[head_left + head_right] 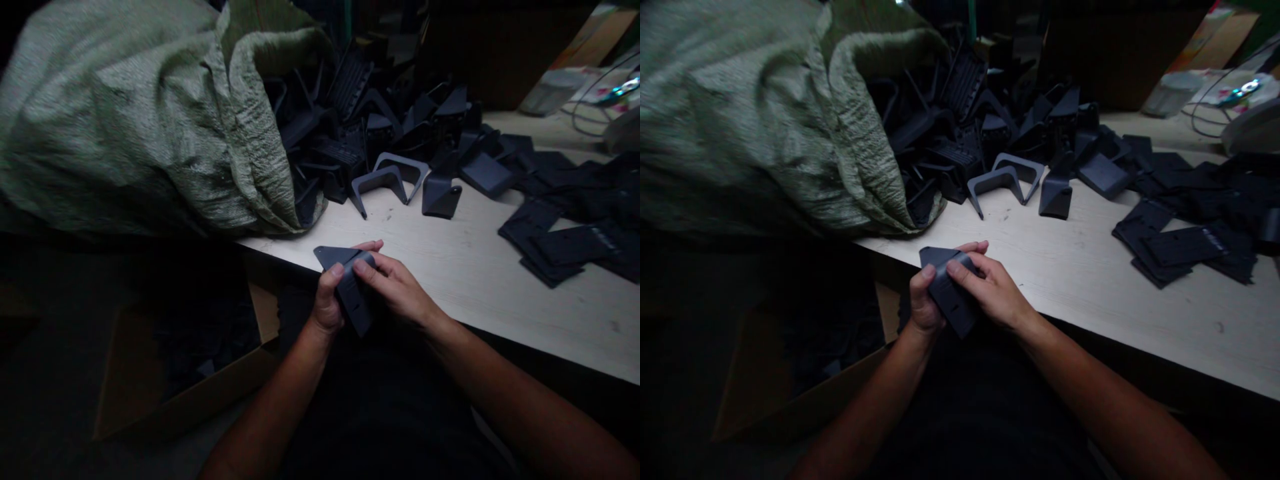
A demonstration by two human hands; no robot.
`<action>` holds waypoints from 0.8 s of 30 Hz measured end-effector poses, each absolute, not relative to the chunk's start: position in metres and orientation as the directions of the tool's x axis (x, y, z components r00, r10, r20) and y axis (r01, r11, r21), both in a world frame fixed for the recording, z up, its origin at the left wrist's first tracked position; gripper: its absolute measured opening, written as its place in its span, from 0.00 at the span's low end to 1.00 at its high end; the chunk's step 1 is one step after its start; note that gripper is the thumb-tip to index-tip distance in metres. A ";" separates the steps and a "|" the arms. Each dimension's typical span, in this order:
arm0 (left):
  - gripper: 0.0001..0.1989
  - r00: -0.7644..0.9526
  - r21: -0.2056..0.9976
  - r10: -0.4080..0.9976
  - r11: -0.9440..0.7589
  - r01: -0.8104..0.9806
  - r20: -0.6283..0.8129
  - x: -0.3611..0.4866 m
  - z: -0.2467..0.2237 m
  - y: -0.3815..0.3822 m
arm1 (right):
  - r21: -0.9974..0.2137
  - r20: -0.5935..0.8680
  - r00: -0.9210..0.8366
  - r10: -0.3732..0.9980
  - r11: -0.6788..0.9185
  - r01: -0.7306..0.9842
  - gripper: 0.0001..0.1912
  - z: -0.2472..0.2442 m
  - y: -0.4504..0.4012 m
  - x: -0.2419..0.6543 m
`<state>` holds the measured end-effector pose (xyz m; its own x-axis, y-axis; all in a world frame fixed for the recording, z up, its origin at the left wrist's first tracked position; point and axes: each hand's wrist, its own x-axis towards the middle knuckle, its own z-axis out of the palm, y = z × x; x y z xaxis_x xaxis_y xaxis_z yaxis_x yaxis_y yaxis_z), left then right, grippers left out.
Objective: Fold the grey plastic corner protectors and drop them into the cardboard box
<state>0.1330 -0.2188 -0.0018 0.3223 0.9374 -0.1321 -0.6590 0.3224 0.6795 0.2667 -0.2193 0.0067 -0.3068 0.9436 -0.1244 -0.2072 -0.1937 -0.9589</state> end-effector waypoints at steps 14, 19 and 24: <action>0.07 -0.034 0.652 0.922 0.245 -0.718 -0.385 0.127 0.023 -0.203 | -0.994 0.081 -0.170 0.982 0.068 -0.082 0.15 -0.001 -0.241 0.254; 0.13 -0.035 0.696 0.942 0.221 -0.683 -0.333 0.123 0.017 -0.204 | -0.998 0.042 -0.225 0.973 0.032 -0.049 0.14 0.002 -0.238 0.261; 0.15 -0.096 0.979 0.994 0.028 -0.200 -0.048 0.093 0.015 -0.200 | -0.998 -0.057 -0.263 0.963 -0.051 0.031 0.16 0.011 -0.242 0.275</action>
